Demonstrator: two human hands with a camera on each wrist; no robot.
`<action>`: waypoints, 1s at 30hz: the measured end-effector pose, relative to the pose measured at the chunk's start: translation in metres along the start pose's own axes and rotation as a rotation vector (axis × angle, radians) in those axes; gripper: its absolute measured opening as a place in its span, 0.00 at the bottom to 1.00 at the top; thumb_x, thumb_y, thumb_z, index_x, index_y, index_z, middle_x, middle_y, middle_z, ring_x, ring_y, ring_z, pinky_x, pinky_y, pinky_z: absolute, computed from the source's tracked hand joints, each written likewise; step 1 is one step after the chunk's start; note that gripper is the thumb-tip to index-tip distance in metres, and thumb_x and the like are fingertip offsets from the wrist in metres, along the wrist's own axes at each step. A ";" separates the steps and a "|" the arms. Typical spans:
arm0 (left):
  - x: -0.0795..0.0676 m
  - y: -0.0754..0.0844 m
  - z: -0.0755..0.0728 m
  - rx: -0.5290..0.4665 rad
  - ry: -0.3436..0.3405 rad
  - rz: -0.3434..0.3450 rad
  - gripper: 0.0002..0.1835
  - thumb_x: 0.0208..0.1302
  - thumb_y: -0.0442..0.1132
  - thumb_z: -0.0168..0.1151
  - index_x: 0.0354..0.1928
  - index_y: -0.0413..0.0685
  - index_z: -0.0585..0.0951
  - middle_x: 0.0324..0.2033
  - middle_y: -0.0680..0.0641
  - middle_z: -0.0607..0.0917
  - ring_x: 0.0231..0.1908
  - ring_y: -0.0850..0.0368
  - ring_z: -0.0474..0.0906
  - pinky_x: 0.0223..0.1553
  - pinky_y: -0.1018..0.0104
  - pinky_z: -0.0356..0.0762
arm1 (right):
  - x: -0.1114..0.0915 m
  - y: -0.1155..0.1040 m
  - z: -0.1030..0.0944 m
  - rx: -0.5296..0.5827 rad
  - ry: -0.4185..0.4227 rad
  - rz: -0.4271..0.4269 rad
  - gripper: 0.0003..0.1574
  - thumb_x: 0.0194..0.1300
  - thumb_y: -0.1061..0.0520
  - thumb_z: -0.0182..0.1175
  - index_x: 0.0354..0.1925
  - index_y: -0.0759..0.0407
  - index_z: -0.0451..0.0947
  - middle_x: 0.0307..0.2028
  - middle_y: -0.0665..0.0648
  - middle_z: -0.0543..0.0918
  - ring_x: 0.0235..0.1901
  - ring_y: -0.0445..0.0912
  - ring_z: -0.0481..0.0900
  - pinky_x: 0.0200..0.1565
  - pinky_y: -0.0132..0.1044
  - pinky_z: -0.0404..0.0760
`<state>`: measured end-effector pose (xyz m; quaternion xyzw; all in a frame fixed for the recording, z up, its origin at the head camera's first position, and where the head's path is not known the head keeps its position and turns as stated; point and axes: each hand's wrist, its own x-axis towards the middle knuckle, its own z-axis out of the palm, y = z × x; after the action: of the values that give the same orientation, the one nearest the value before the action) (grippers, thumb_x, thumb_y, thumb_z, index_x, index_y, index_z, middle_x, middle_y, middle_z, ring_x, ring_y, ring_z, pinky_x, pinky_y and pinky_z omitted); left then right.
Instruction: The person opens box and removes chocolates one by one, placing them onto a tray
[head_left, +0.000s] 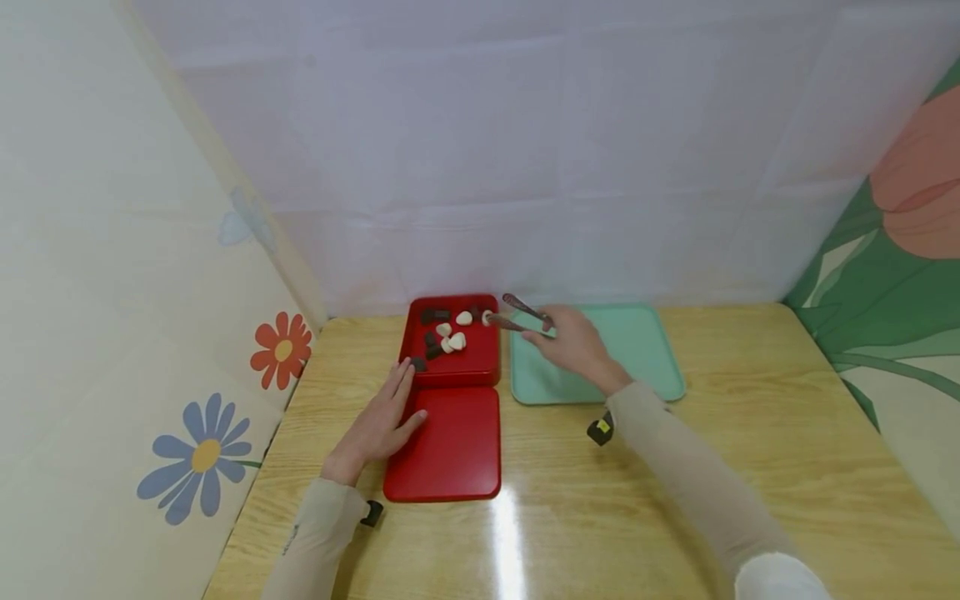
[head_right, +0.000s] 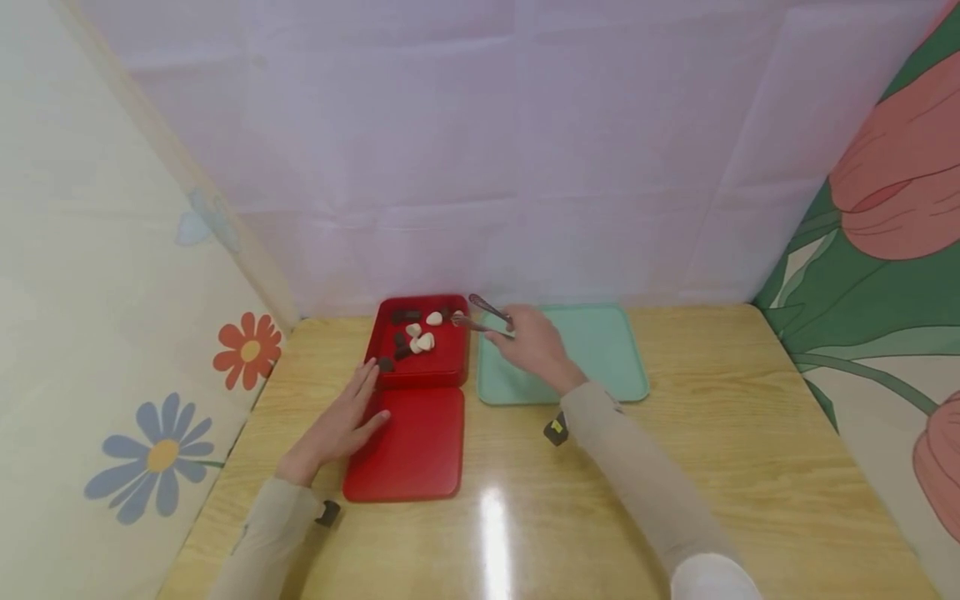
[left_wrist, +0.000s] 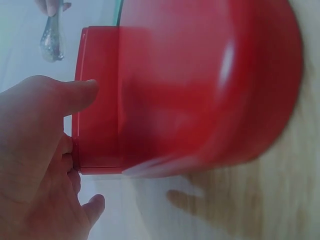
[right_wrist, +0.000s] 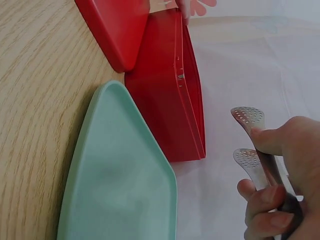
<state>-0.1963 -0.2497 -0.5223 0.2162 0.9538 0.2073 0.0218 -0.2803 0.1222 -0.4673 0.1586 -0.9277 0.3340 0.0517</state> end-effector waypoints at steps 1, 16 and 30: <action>0.000 0.000 0.000 -0.003 0.001 -0.001 0.47 0.78 0.46 0.63 0.84 0.31 0.48 0.85 0.34 0.47 0.84 0.30 0.42 0.79 0.36 0.57 | 0.001 -0.001 0.001 0.000 -0.001 0.000 0.30 0.74 0.40 0.68 0.62 0.59 0.83 0.40 0.54 0.85 0.38 0.49 0.78 0.37 0.42 0.77; -0.001 0.001 0.001 0.005 0.030 0.025 0.46 0.79 0.45 0.62 0.84 0.30 0.49 0.85 0.33 0.48 0.84 0.30 0.42 0.80 0.35 0.56 | 0.009 -0.013 0.015 -0.005 -0.038 -0.002 0.25 0.74 0.40 0.68 0.56 0.57 0.84 0.37 0.53 0.83 0.31 0.47 0.75 0.27 0.39 0.75; -0.001 0.001 -0.001 0.007 0.021 0.021 0.46 0.79 0.44 0.63 0.83 0.29 0.49 0.85 0.32 0.48 0.84 0.29 0.42 0.79 0.35 0.56 | 0.021 -0.023 0.032 -0.026 -0.121 -0.031 0.27 0.75 0.42 0.67 0.63 0.55 0.84 0.34 0.52 0.81 0.23 0.42 0.71 0.20 0.33 0.67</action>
<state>-0.1950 -0.2497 -0.5215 0.2241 0.9524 0.2065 0.0088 -0.2927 0.0797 -0.4739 0.1922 -0.9308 0.3110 0.0025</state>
